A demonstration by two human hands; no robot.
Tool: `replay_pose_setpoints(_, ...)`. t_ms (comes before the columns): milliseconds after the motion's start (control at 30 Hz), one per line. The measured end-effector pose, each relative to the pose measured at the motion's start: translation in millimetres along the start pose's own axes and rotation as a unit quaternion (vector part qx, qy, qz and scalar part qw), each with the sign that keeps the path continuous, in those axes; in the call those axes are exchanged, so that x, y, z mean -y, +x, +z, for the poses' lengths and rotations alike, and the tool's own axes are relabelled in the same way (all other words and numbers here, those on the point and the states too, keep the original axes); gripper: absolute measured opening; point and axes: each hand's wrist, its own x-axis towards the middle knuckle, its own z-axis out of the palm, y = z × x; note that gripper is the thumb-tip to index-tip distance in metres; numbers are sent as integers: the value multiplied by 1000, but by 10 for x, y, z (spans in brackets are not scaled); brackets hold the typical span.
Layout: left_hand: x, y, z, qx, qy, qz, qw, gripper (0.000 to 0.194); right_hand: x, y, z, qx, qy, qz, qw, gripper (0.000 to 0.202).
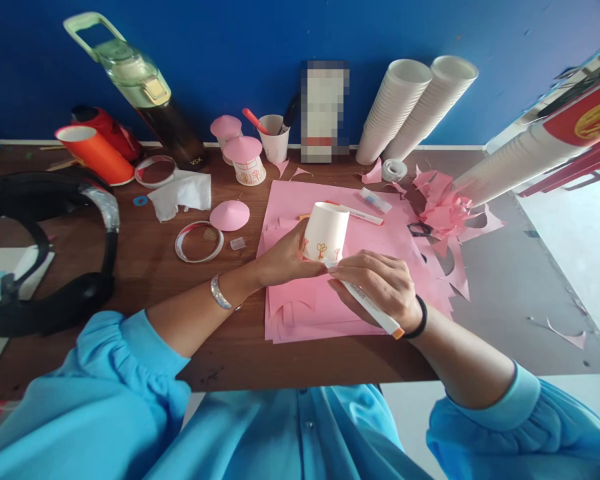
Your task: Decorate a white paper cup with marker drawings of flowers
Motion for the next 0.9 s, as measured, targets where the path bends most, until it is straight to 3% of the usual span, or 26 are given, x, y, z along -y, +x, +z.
replay_pose_setpoints(500, 30, -5, -20, -5, 13, 14, 1000, 75, 41, 116, -166, -13, -21, -2, 1000, 20)
replay_pose_setpoints(900, 24, 16, 29, -22, 49, 33, 998, 74, 24, 46, -37, 7, -16, -2, 1000, 20)
